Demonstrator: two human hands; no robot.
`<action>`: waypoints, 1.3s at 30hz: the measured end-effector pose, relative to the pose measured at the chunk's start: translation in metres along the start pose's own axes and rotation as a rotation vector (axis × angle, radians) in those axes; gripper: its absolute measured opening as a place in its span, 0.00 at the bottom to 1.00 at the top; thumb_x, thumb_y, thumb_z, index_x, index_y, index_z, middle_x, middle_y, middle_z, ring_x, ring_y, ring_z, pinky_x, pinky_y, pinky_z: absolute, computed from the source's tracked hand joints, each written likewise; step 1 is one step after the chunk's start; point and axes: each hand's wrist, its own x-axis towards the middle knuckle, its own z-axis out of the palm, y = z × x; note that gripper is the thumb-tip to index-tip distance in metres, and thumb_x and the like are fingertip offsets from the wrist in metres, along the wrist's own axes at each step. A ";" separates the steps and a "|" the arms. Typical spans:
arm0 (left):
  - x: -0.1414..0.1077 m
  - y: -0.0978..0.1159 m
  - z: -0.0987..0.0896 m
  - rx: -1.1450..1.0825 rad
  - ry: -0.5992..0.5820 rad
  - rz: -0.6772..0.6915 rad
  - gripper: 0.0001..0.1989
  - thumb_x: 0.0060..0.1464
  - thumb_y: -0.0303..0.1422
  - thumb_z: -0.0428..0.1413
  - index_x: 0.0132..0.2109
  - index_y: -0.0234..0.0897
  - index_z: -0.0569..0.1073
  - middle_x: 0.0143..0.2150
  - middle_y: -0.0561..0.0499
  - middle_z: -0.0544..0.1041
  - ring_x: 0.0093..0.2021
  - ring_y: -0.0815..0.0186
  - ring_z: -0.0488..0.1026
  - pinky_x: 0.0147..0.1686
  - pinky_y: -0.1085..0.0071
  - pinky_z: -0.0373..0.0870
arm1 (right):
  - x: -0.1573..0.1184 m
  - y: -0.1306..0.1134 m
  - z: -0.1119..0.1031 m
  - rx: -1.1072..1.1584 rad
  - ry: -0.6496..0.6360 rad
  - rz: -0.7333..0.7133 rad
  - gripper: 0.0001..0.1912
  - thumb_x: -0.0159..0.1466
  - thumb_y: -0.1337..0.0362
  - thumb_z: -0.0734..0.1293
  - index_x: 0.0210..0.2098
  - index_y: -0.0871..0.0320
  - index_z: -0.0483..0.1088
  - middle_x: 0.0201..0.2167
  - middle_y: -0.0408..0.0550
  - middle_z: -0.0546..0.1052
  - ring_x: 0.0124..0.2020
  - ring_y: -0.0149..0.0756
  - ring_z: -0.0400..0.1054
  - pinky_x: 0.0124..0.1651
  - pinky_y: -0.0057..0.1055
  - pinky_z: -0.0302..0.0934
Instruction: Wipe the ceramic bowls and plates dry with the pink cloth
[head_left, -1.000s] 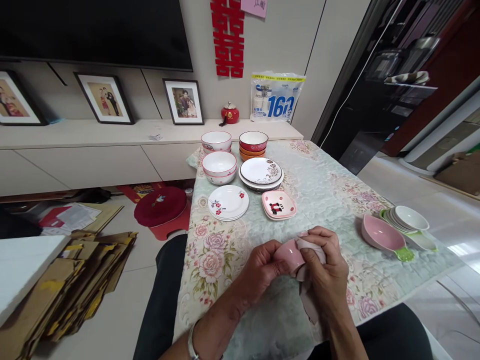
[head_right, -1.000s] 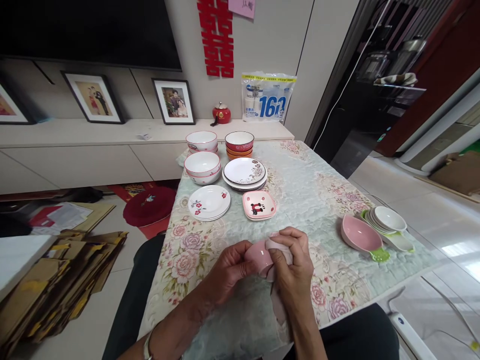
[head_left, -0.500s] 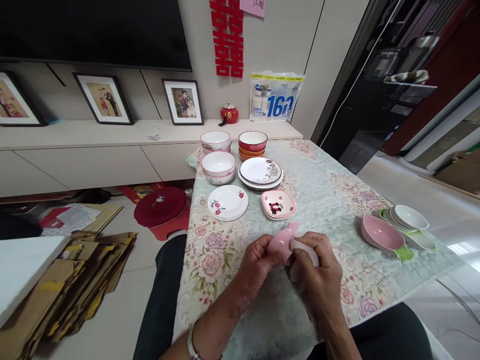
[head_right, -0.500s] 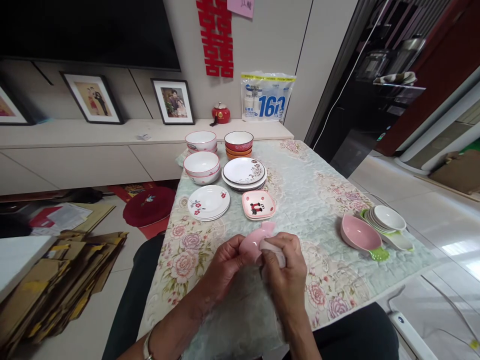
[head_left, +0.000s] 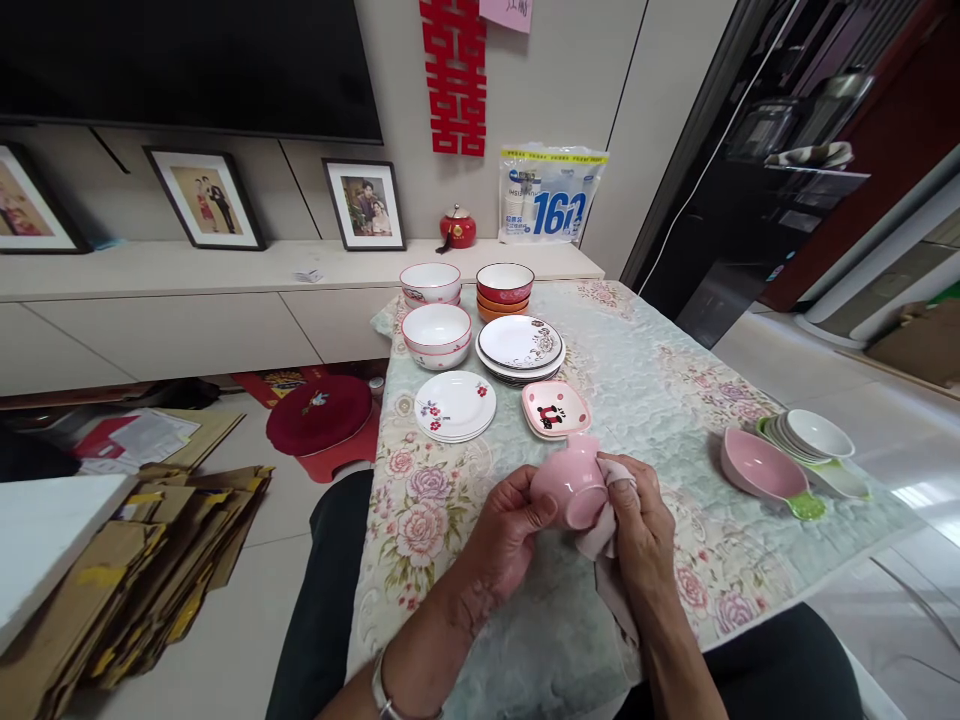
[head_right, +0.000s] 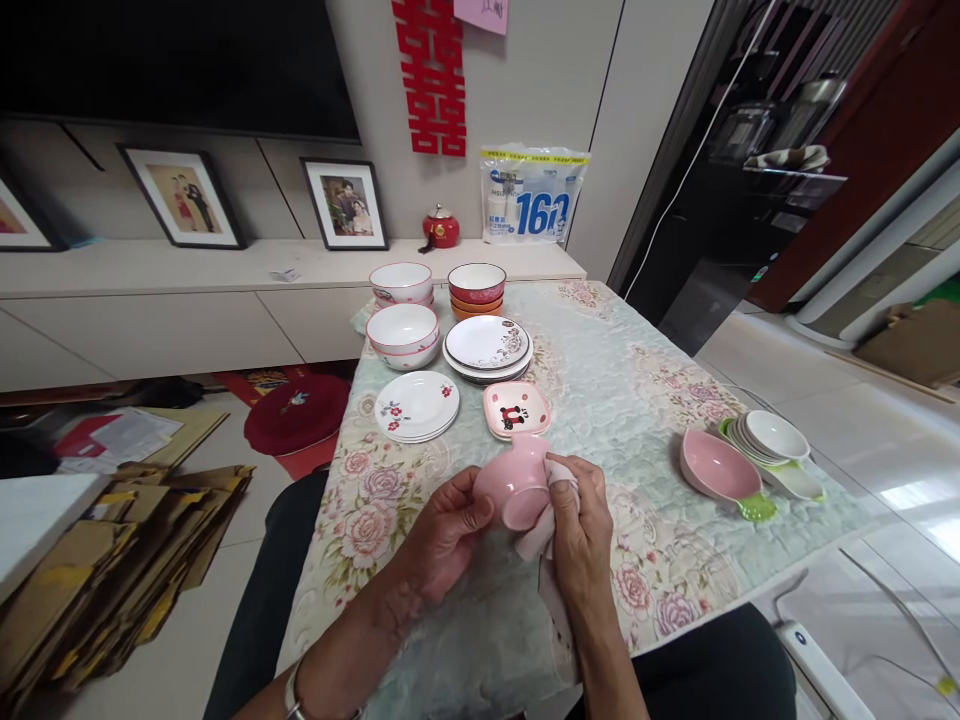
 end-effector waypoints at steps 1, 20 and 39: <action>0.001 0.001 0.000 -0.039 0.004 -0.002 0.17 0.38 0.37 0.72 0.34 0.33 0.77 0.30 0.52 0.76 0.31 0.70 0.68 0.37 0.73 0.63 | 0.000 0.001 0.000 -0.011 -0.022 -0.005 0.18 0.70 0.53 0.58 0.49 0.54 0.75 0.48 0.52 0.73 0.53 0.45 0.65 0.56 0.46 0.58; 0.003 0.000 0.000 -0.082 0.061 0.018 0.17 0.38 0.34 0.72 0.34 0.33 0.76 0.32 0.51 0.78 0.34 0.67 0.71 0.40 0.71 0.65 | -0.009 -0.018 0.009 -0.328 0.020 -0.509 0.09 0.65 0.71 0.64 0.44 0.53 0.71 0.37 0.48 0.76 0.40 0.40 0.70 0.42 0.38 0.65; 0.004 0.000 0.000 -0.027 0.072 0.059 0.15 0.41 0.32 0.71 0.33 0.33 0.74 0.30 0.53 0.76 0.33 0.69 0.68 0.38 0.73 0.64 | -0.011 -0.020 0.010 -0.332 0.001 -0.366 0.05 0.65 0.67 0.63 0.39 0.54 0.71 0.34 0.47 0.75 0.36 0.39 0.70 0.40 0.35 0.65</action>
